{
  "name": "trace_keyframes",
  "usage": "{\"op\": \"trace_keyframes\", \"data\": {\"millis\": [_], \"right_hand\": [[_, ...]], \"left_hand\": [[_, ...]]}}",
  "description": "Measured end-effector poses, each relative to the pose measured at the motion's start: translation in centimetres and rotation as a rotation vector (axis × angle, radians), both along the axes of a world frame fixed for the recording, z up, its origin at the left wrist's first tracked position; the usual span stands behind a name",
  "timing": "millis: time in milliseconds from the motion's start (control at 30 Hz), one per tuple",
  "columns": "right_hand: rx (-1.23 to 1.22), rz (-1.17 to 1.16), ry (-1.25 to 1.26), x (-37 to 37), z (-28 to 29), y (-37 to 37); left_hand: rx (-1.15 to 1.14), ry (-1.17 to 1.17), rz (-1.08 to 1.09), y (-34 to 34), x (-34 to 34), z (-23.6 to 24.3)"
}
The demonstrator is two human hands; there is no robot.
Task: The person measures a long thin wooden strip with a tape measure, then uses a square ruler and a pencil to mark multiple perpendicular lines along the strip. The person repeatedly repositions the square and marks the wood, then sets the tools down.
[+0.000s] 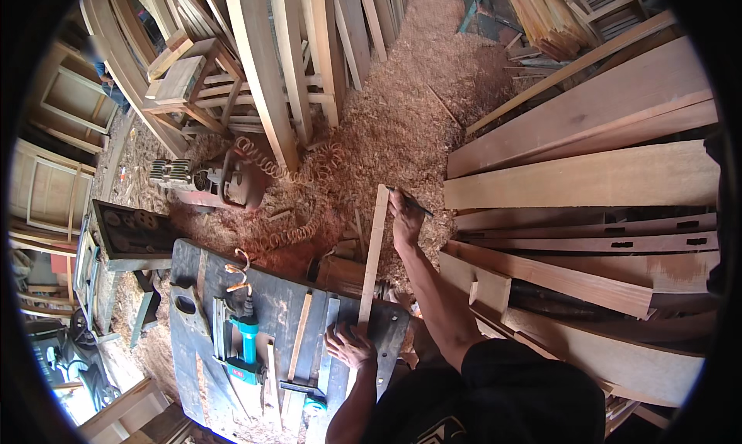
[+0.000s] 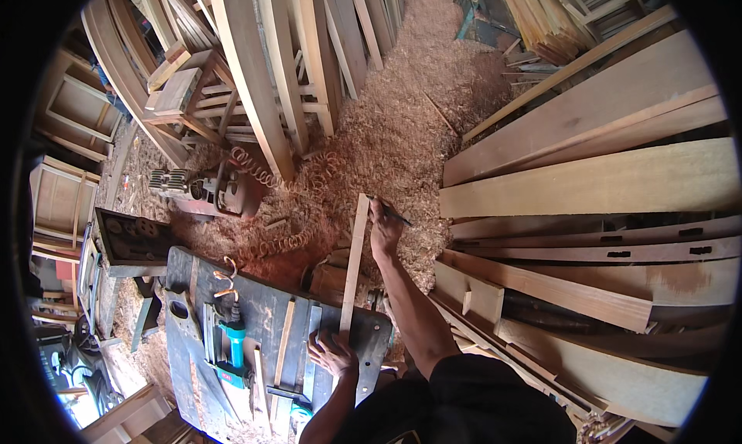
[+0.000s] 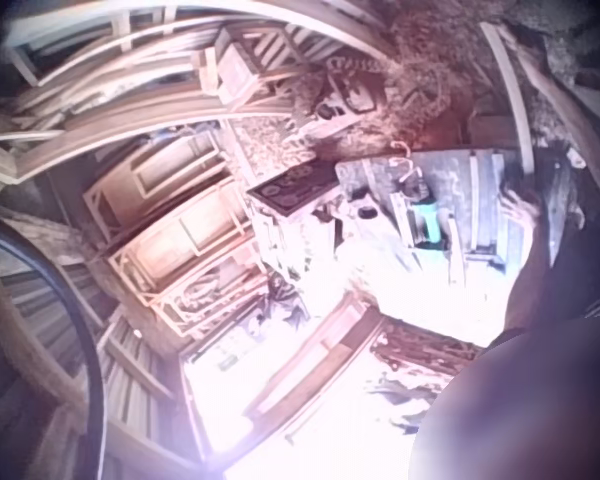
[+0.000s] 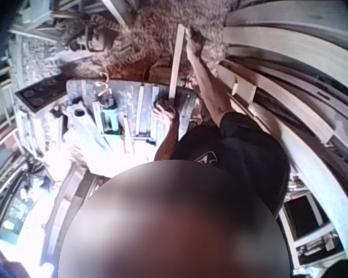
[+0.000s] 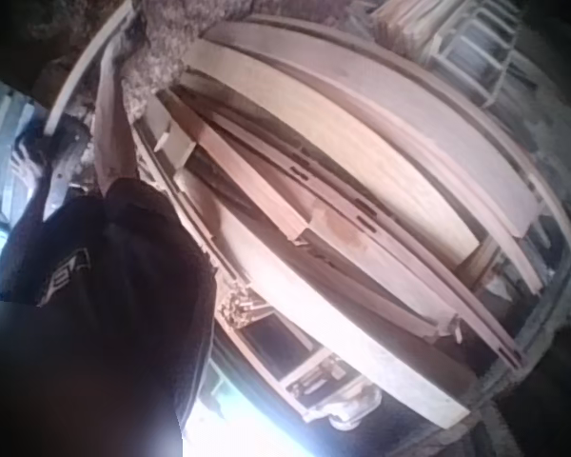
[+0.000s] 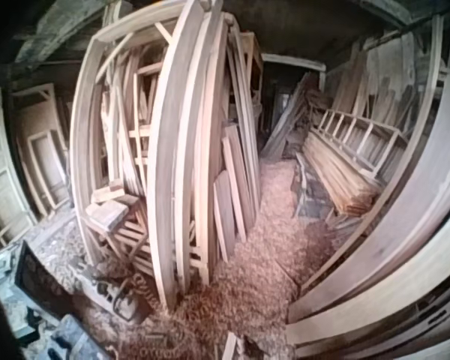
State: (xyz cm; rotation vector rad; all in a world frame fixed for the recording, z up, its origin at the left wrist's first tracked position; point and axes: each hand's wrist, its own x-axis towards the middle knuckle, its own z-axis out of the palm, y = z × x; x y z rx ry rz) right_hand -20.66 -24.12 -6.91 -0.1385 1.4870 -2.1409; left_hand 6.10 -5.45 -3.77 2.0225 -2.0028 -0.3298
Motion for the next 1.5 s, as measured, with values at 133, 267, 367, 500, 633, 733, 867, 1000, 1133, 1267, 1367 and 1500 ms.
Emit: {"op": "trace_keyframes", "data": {"millis": [133, 267, 367, 500, 633, 733, 867, 1000, 1133, 1267, 1367, 1500], "right_hand": [[-0.018, 0.012, -0.088, -0.1, 0.4, 0.2], [-0.053, 0.029, -0.109, -0.2, 0.1, 0.2], [-0.082, 0.066, 0.043, -0.3, -0.5, 0.1], [0.005, 0.072, 0.121, -0.6, -0.7, 0.0], [0.075, 0.081, 0.082, -1.1, -0.5, 0.0], [0.061, 0.072, 0.060, -1.3, -0.7, 0.0], [0.157, 0.063, 0.079, -1.4, -1.1, -0.2], [0.119, 0.048, 0.128, -1.2, -1.4, -0.2], [0.077, 0.010, 0.101, -0.9, -1.6, -0.3], [0.206, 0.064, 0.114, -0.9, -2.1, 0.1], [0.098, 0.058, 0.105, -0.5, -2.3, 0.5], [0.131, 0.075, 0.177, 0.3, -2.1, 1.3]], "left_hand": [[-0.027, -0.019, -0.016, -0.1, 0.0, 0.1], [-0.011, 0.004, -0.011, -0.1, -0.1, 0.3], [-0.017, 0.009, -0.006, -0.2, 0.0, 0.4], [-0.022, 0.015, -0.005, -0.1, 0.0, 0.5], [-0.019, 0.015, -0.004, -0.1, 0.0, 0.5], [-0.009, 0.037, -0.001, -0.1, 0.0, 0.5], [-0.030, 0.038, -0.001, -0.1, 0.0, 0.5], [-0.019, 0.041, 0.005, -0.1, -0.1, 0.6], [-0.006, 0.052, 0.012, -0.1, -0.1, 0.6], [-0.031, 0.044, 0.000, -0.1, 0.0, 0.5], [-0.041, 0.036, -0.001, -0.1, 0.0, 0.4], [-0.035, 0.042, 0.006, -0.1, 0.0, 0.4]]}}
